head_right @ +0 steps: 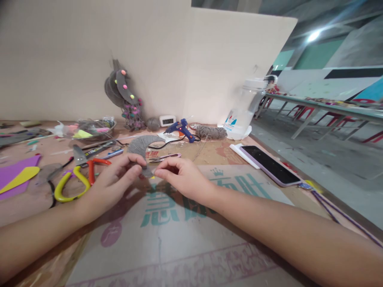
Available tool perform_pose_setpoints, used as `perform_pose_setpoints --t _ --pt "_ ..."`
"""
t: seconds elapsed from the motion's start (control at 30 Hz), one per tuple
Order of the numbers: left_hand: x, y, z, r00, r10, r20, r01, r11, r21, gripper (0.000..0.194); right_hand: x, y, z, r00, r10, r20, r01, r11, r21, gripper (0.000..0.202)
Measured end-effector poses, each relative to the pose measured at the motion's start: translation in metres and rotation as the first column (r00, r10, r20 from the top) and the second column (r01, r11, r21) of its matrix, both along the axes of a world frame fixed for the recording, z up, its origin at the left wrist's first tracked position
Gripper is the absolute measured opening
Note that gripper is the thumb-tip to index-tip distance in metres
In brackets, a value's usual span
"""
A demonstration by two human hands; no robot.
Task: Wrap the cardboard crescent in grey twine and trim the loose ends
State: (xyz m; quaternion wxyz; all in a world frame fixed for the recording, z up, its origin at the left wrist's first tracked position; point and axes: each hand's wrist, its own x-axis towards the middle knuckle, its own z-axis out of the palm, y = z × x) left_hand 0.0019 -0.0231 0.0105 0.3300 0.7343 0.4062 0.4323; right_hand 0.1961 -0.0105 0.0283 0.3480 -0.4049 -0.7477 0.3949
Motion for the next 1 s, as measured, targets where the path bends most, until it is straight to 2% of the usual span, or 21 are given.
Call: perform_pose_setpoints --t 0.13,0.33,0.6,0.8,1.0 --pt "0.002 0.003 -0.006 1.0 -0.016 0.015 0.016 1.0 0.023 0.03 0.0 0.001 -0.002 1.0 -0.004 -0.015 0.004 1.0 0.004 0.014" --pt "0.002 0.002 -0.006 0.999 0.027 -0.034 -0.024 0.995 0.093 0.025 0.001 0.001 -0.003 0.999 0.0 -0.036 0.0 1.0 -0.019 0.017" --pt "0.004 0.0 -0.001 0.998 0.057 -0.004 -0.057 0.996 0.063 0.022 0.001 0.001 -0.005 0.995 -0.011 -0.099 0.006 0.999 -0.053 0.019" --pt "0.006 -0.005 -0.001 0.994 0.042 0.105 -0.038 0.998 -0.041 0.023 0.001 0.002 -0.006 0.996 -0.005 -0.089 -0.001 0.997 -0.071 0.02" --pt "0.007 -0.006 0.001 0.989 0.083 0.123 -0.075 0.995 -0.071 0.024 0.001 0.002 -0.004 0.998 -0.008 -0.055 0.004 0.998 -0.066 0.018"
